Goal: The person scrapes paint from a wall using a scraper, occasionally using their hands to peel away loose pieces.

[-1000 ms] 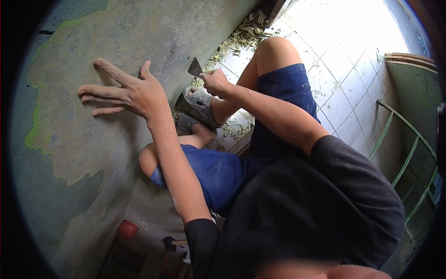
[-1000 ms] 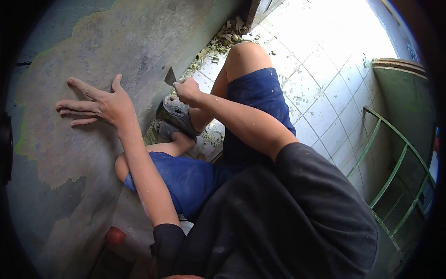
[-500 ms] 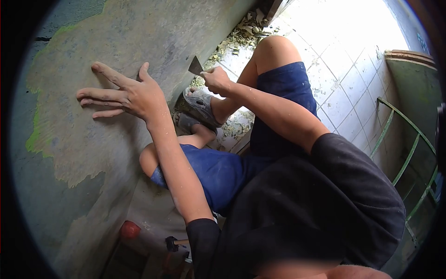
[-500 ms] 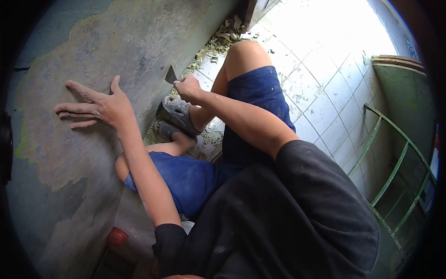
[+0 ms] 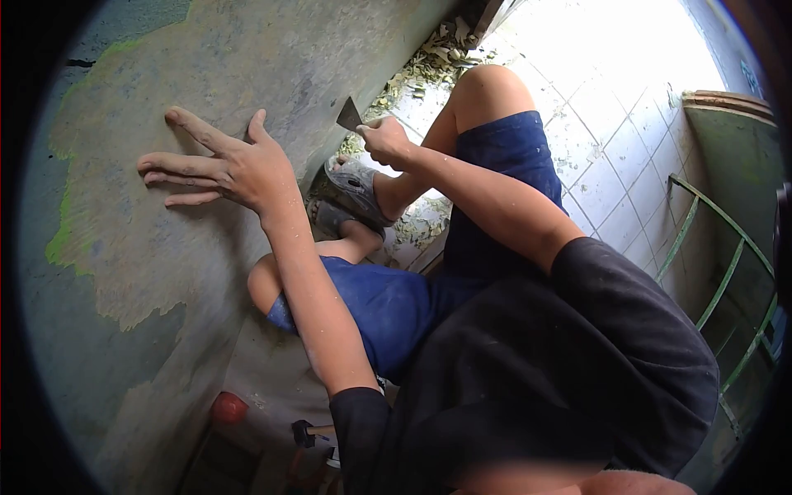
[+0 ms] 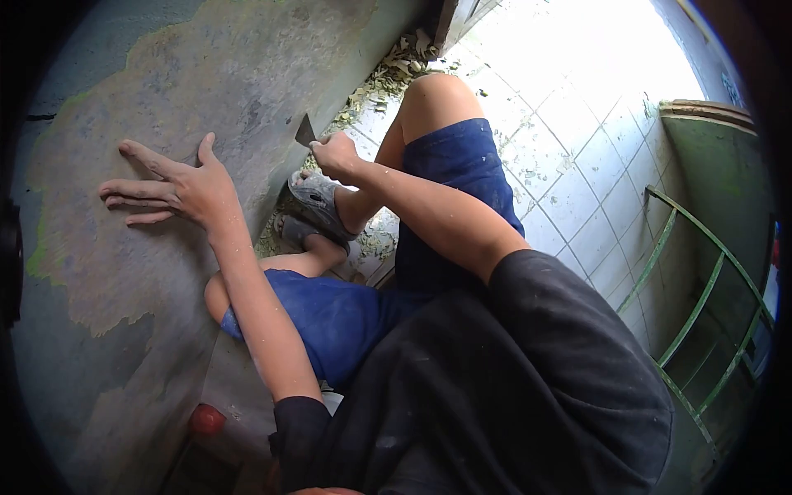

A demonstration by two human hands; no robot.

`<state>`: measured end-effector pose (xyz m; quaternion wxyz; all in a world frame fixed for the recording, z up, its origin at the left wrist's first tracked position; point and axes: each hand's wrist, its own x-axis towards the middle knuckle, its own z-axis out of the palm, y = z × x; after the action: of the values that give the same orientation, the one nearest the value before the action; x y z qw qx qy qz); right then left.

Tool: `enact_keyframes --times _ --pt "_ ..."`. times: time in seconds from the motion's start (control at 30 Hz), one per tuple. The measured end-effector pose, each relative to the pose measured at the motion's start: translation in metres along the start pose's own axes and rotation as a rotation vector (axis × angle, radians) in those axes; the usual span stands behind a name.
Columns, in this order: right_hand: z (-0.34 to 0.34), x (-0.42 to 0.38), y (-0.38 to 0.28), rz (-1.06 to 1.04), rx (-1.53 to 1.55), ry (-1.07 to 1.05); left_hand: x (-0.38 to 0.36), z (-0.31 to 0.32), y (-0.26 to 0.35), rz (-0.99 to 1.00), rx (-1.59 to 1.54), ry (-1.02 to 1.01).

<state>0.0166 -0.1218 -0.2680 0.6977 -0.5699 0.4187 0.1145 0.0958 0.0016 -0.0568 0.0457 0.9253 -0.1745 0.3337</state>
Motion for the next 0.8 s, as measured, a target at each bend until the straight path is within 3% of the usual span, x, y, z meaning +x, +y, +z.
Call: enact_keyframes --times 0.07,0.2,0.6,0.77,0.8 --pt "-0.007 0.007 -0.006 0.09 0.004 0.037 -0.001 0.001 0.002 0.004 0.009 0.005" --pt "-0.005 -0.006 -0.004 -0.014 -0.001 -0.004 0.001 -0.001 0.002 -0.001 -0.01 0.0" --pt "-0.009 0.009 -0.004 0.038 -0.075 0.036 -0.001 -0.001 0.013 0.0 0.005 0.03" --pt "-0.017 -0.004 -0.011 0.012 -0.092 -0.006 -0.01 0.009 0.021 0.099 -0.018 -0.006" --pt "-0.019 0.008 -0.013 0.088 -0.09 0.024 -0.009 0.012 0.022 0.121 -0.028 -0.014"
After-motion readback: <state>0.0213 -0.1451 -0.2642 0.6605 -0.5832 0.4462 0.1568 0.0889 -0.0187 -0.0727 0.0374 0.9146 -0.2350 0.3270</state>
